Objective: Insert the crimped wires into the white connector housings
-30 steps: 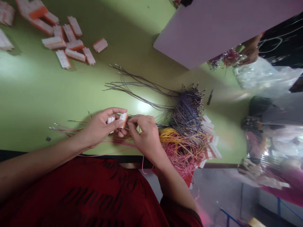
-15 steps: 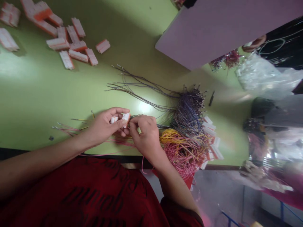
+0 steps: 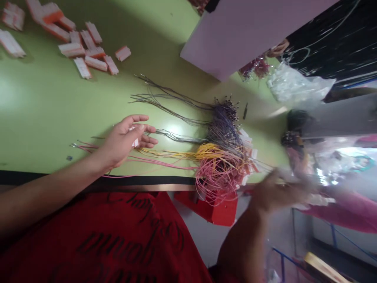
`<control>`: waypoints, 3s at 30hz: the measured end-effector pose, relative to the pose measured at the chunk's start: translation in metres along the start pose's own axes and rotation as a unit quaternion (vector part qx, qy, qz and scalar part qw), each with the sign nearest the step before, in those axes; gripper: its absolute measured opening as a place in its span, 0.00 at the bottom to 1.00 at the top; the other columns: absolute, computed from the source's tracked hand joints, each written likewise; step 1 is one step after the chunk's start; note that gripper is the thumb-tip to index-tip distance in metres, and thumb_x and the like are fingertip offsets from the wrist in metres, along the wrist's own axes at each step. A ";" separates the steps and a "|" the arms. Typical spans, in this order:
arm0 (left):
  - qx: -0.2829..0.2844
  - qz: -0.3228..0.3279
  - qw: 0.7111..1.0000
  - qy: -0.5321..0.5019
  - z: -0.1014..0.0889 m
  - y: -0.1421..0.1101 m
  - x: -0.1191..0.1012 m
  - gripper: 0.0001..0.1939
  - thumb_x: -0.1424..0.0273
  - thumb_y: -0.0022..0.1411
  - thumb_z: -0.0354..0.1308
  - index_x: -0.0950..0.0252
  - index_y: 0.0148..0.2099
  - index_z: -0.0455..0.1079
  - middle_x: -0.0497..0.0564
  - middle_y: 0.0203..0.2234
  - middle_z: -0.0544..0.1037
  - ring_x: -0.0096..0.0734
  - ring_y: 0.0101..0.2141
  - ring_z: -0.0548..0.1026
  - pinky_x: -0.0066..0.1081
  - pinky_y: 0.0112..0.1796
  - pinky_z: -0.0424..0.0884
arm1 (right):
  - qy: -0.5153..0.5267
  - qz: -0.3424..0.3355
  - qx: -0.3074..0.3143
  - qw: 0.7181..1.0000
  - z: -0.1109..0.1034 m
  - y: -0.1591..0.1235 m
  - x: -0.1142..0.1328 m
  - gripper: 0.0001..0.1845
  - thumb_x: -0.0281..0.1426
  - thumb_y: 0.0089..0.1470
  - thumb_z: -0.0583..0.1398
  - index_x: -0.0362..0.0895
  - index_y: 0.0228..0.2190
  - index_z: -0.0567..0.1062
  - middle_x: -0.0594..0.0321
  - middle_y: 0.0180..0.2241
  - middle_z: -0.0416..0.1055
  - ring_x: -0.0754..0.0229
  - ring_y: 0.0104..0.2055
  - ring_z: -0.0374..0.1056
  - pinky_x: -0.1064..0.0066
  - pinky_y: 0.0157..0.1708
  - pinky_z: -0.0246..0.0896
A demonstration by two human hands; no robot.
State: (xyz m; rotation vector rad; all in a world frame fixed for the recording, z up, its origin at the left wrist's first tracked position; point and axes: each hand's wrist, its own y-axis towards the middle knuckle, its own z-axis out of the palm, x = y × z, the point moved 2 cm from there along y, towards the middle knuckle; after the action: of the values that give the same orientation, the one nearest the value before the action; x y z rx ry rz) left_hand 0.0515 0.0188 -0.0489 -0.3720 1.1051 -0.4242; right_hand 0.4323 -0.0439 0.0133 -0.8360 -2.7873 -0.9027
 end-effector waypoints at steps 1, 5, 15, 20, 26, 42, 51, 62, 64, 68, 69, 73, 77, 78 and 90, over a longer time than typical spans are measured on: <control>-0.013 -0.014 1.000 -0.002 0.000 -0.001 -0.002 0.09 0.80 0.67 0.51 0.67 0.48 0.63 0.52 0.34 0.79 0.31 0.27 0.81 0.36 0.34 0.78 | -0.021 0.023 0.015 0.999 0.004 -0.002 -0.014 0.15 0.35 0.53 0.56 0.47 0.42 0.74 0.46 0.42 0.70 0.35 0.53 0.64 0.43 0.54 0.56; -0.021 -0.020 0.999 -0.028 0.001 -0.013 -0.014 0.08 0.80 0.69 0.47 0.65 0.47 0.61 0.51 0.32 0.78 0.31 0.24 0.80 0.30 0.26 0.75 | -0.113 0.013 0.078 0.990 0.003 -0.020 -0.027 0.16 0.31 0.50 0.56 0.40 0.40 0.75 0.44 0.41 0.73 0.37 0.48 0.68 0.43 0.49 0.61; -0.062 0.006 0.995 -0.079 -0.039 -0.029 -0.009 0.08 0.81 0.60 0.51 0.64 0.39 0.64 0.49 0.27 0.77 0.26 0.17 0.73 0.24 0.17 0.64 | 0.059 -0.430 0.170 0.885 0.015 -0.149 0.122 0.12 0.22 0.58 0.54 0.47 0.36 0.76 0.56 0.34 0.75 0.54 0.36 0.67 0.63 0.37 0.61; -0.037 -0.009 0.988 -0.148 -0.055 -0.026 -0.010 0.13 0.85 0.46 0.51 0.69 0.34 0.69 0.54 0.31 0.80 0.34 0.30 0.81 0.34 0.35 0.77 | 0.127 -0.446 0.216 0.859 0.033 -0.145 0.115 0.11 0.21 0.60 0.55 0.44 0.37 0.76 0.56 0.36 0.78 0.54 0.40 0.70 0.63 0.41 0.60; 0.007 -0.014 0.984 -0.179 -0.058 -0.023 -0.009 0.16 0.85 0.46 0.51 0.69 0.36 0.73 0.58 0.35 0.83 0.43 0.41 0.82 0.49 0.51 0.74 | 0.130 -0.472 0.199 0.849 0.030 -0.137 0.110 0.10 0.20 0.59 0.57 0.44 0.36 0.75 0.58 0.34 0.78 0.56 0.37 0.71 0.63 0.39 0.60; 0.064 -0.099 0.989 -0.085 -0.029 -0.042 0.016 0.15 0.79 0.60 0.62 0.66 0.50 0.72 0.50 0.28 0.82 0.30 0.29 0.81 0.26 0.30 0.77 | 0.486 -0.250 0.557 0.625 -0.019 -0.150 0.212 0.04 0.27 0.60 0.61 0.45 0.33 0.77 0.63 0.31 0.78 0.64 0.32 0.73 0.74 0.33 0.69; 0.034 -0.061 0.995 -0.076 -0.049 -0.035 0.018 0.15 0.71 0.58 0.68 0.65 0.46 0.71 0.46 0.26 0.78 0.26 0.23 0.77 0.25 0.24 0.72 | 0.365 -0.125 0.481 0.787 0.018 -0.133 0.176 0.06 0.29 0.58 0.60 0.46 0.33 0.79 0.65 0.28 0.77 0.64 0.27 0.70 0.73 0.28 0.65; 0.047 -0.077 0.994 -0.070 -0.040 -0.035 0.017 0.17 0.73 0.57 0.69 0.64 0.47 0.69 0.46 0.25 0.78 0.30 0.25 0.78 0.28 0.28 0.75 | 0.277 -0.348 0.431 0.785 -0.007 -0.126 0.191 0.10 0.21 0.61 0.56 0.44 0.33 0.75 0.63 0.28 0.73 0.63 0.31 0.69 0.72 0.32 0.63; 0.053 -0.091 0.992 -0.074 -0.039 -0.037 0.019 0.17 0.73 0.57 0.69 0.64 0.47 0.69 0.46 0.25 0.78 0.29 0.25 0.78 0.27 0.27 0.75 | 0.288 -0.367 0.419 0.779 -0.007 -0.129 0.197 0.10 0.22 0.63 0.56 0.44 0.35 0.76 0.62 0.30 0.73 0.63 0.32 0.69 0.73 0.33 0.64; 0.053 -0.106 0.990 -0.082 -0.040 -0.041 0.021 0.17 0.72 0.57 0.69 0.64 0.47 0.68 0.46 0.24 0.78 0.28 0.23 0.77 0.24 0.23 0.72 | 0.310 -0.372 0.382 0.787 -0.003 -0.138 0.207 0.10 0.24 0.64 0.56 0.46 0.37 0.78 0.63 0.28 0.71 0.64 0.30 0.68 0.73 0.31 0.63; 0.051 -0.106 0.990 -0.084 -0.041 -0.041 0.022 0.18 0.72 0.57 0.69 0.64 0.47 0.68 0.46 0.24 0.78 0.28 0.22 0.77 0.23 0.21 0.70 | 0.314 -0.361 0.373 0.795 -0.002 -0.140 0.207 0.10 0.24 0.64 0.57 0.46 0.36 0.78 0.64 0.27 0.71 0.64 0.28 0.67 0.73 0.30 0.62; 0.042 -0.113 0.988 -0.099 -0.044 -0.041 0.022 0.19 0.72 0.56 0.70 0.64 0.48 0.69 0.44 0.22 0.76 0.27 0.19 0.75 0.22 0.19 0.66 | 0.333 -0.276 0.389 0.814 0.001 -0.142 0.205 0.08 0.25 0.59 0.59 0.45 0.31 0.77 0.66 0.24 0.73 0.65 0.25 0.66 0.73 0.28 0.62; 0.055 -0.110 0.986 -0.112 -0.044 -0.041 0.023 0.20 0.71 0.55 0.71 0.64 0.48 0.70 0.44 0.23 0.76 0.27 0.20 0.75 0.23 0.20 0.67 | 0.354 -0.198 0.451 0.795 0.001 -0.143 0.204 0.09 0.24 0.56 0.59 0.44 0.26 0.76 0.67 0.23 0.74 0.66 0.24 0.67 0.76 0.26 0.62; 0.061 -0.108 0.986 -0.111 -0.043 -0.041 0.024 0.19 0.71 0.55 0.71 0.64 0.48 0.70 0.45 0.23 0.77 0.28 0.21 0.75 0.24 0.21 0.68 | 0.359 -0.183 0.463 0.789 0.002 -0.143 0.204 0.09 0.24 0.55 0.58 0.44 0.25 0.75 0.67 0.23 0.74 0.66 0.24 0.67 0.76 0.26 0.62; 0.054 -0.029 0.998 -0.004 -0.037 -0.041 0.023 0.18 0.69 0.54 0.71 0.64 0.43 0.67 0.45 0.26 0.78 0.27 0.22 0.77 0.24 0.23 0.73 | 0.397 -0.016 0.584 0.708 0.015 -0.151 0.208 0.09 0.28 0.56 0.59 0.44 0.24 0.74 0.65 0.24 0.78 0.65 0.25 0.72 0.74 0.28 0.67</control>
State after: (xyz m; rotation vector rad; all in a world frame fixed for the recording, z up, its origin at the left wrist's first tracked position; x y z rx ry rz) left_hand 0.0205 -0.0316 -0.0619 -0.3098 1.0611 -0.5316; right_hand 0.1774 -0.0391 -0.0247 -0.0813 -1.9053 0.5078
